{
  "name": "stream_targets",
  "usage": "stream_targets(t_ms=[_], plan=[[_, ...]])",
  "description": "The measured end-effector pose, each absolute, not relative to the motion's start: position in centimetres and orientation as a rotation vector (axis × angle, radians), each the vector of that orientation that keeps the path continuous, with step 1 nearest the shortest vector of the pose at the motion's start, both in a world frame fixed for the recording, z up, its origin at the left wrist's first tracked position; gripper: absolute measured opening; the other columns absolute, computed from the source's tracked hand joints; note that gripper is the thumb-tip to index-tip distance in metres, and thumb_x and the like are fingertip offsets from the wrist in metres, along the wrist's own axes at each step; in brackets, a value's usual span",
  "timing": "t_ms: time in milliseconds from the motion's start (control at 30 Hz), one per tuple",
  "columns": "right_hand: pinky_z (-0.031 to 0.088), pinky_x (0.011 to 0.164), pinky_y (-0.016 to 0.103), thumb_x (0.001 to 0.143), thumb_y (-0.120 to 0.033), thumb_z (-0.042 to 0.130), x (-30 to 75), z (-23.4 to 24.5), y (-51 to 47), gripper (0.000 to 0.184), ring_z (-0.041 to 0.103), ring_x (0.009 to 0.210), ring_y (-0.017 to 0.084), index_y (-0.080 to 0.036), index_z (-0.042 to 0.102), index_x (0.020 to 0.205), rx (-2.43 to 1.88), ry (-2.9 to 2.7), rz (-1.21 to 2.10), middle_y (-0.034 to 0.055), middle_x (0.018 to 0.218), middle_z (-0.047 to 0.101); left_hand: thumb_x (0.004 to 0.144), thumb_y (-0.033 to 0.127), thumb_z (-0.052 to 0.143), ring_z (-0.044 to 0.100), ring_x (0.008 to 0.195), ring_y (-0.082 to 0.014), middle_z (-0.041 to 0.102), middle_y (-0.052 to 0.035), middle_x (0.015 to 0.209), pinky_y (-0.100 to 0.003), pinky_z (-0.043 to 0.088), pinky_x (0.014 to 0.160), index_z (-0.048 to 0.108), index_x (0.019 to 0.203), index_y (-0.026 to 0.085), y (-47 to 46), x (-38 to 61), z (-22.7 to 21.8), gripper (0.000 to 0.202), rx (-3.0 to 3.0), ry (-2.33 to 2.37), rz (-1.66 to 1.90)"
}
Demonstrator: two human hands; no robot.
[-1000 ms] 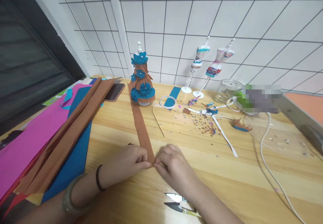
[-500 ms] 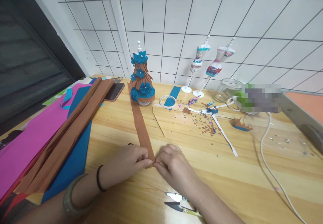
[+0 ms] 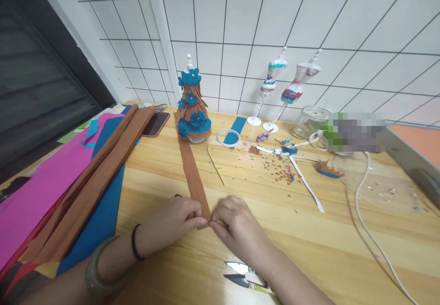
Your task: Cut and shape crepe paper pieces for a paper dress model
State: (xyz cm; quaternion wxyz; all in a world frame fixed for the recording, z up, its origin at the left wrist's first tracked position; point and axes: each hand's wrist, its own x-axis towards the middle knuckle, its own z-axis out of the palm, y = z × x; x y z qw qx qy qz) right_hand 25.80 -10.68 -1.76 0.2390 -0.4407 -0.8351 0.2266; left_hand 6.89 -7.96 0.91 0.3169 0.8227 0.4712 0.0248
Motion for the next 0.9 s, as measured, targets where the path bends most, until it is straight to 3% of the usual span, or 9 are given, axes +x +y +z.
stream_targets(t_ms=[300,500,733,900], plan=[[0.041,0.07,0.032,0.081,-0.015,0.056,25.74,-1.71,-10.73,0.009,0.053,0.077,0.018,-0.02,0.057,0.074,-1.219,-2.28,0.627,0.0025,0.074,0.059,0.077,0.035,0.057,0.053,0.064,-0.0126,0.063,0.0031,0.067,-0.024,0.028,0.056,0.057,0.064,0.018,-7.95,6.83,0.82,0.022,2.17,1.228,0.104],[0.041,0.07,0.033,0.081,-0.016,0.055,25.78,-1.75,-10.81,0.009,0.053,0.077,0.018,-0.02,0.056,0.074,-1.223,-2.279,0.624,0.0031,0.074,0.059,0.079,0.046,0.052,0.054,0.063,-0.0134,0.063,0.0018,0.066,-0.024,0.028,0.054,0.059,0.067,0.018,-7.89,6.87,1.13,0.032,2.157,1.217,0.105],[0.041,0.07,0.032,0.081,-0.016,0.056,25.79,-1.62,-10.7,0.008,0.054,0.077,0.018,-0.02,0.057,0.074,-1.233,-2.288,0.614,0.0025,0.074,0.059,0.074,0.035,0.06,0.053,0.063,-0.0114,0.061,0.0042,0.065,-0.023,0.028,0.054,0.057,0.065,0.018,-7.81,6.77,0.98,0.02,2.14,1.207,0.099],[0.04,0.071,0.032,0.081,-0.015,0.055,25.87,-1.73,-10.77,0.009,0.052,0.077,0.018,-0.02,0.056,0.073,-1.224,-2.289,0.633,0.0027,0.075,0.058,0.081,0.039,0.051,0.054,0.063,-0.0123,0.062,0.0024,0.066,-0.024,0.027,0.054,0.058,0.065,0.018,-7.81,6.75,1.05,0.028,2.177,1.198,0.091]])
